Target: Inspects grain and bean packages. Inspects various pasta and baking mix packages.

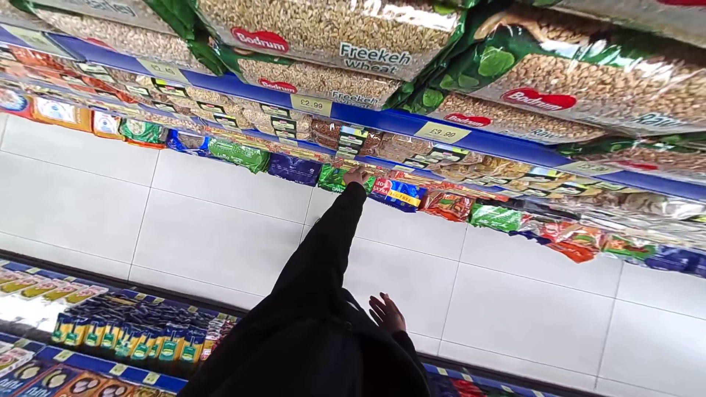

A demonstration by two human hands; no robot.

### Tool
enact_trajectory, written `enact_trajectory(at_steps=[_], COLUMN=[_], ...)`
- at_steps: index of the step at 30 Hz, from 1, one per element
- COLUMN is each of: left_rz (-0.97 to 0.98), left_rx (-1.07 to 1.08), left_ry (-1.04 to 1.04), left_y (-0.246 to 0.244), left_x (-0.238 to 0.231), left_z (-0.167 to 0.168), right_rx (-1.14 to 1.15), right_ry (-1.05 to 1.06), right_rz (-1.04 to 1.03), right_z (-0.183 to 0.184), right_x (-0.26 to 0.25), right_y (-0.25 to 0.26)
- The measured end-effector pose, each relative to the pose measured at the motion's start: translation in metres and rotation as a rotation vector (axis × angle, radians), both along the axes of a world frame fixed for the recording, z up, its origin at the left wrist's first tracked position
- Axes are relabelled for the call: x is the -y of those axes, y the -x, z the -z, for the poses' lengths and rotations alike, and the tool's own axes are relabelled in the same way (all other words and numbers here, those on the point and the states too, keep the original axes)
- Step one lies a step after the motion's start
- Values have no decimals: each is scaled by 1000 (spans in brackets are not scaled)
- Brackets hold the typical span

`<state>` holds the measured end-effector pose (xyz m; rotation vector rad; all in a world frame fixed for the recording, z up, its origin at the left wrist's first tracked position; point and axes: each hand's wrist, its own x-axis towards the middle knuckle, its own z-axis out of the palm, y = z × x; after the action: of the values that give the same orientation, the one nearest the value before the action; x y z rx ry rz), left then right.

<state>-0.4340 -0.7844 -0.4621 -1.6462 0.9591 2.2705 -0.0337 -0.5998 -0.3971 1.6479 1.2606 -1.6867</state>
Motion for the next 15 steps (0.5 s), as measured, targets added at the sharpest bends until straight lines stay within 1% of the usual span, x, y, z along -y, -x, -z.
enact_trajectory(at_steps=[2, 4, 6, 8, 10, 11, 13, 15], left_rz=[178, 424, 636, 786, 821, 799, 674, 475], left_rx=[-6, -38, -70, -124, -149, -144, -123, -110], left_ry=[17, 33, 9, -28, -15, 2, 44, 85], left_y=[-20, -53, -102, -153, -209, -241, -298, -339], left_x=[7, 16, 32, 55, 86, 101, 123, 137], left_z=[-8, -25, -46, -69, -86, -93, -106, -116], right_rx=[-36, -78, -120, -183, -267, -302, -358, -408], right_ry=[-12, -26, -47, -50, -26, -6, 28, 52], right_rz=[-6, -43, -90, -140, -214, -256, -317, -349], right_z=[-4, -9, -19, -31, -40, -45, -52, -59], right_x=[-1, -2, 3, 5, 8, 9, 9, 11], right_y=[5, 16, 27, 43, 55, 57, 60, 63])
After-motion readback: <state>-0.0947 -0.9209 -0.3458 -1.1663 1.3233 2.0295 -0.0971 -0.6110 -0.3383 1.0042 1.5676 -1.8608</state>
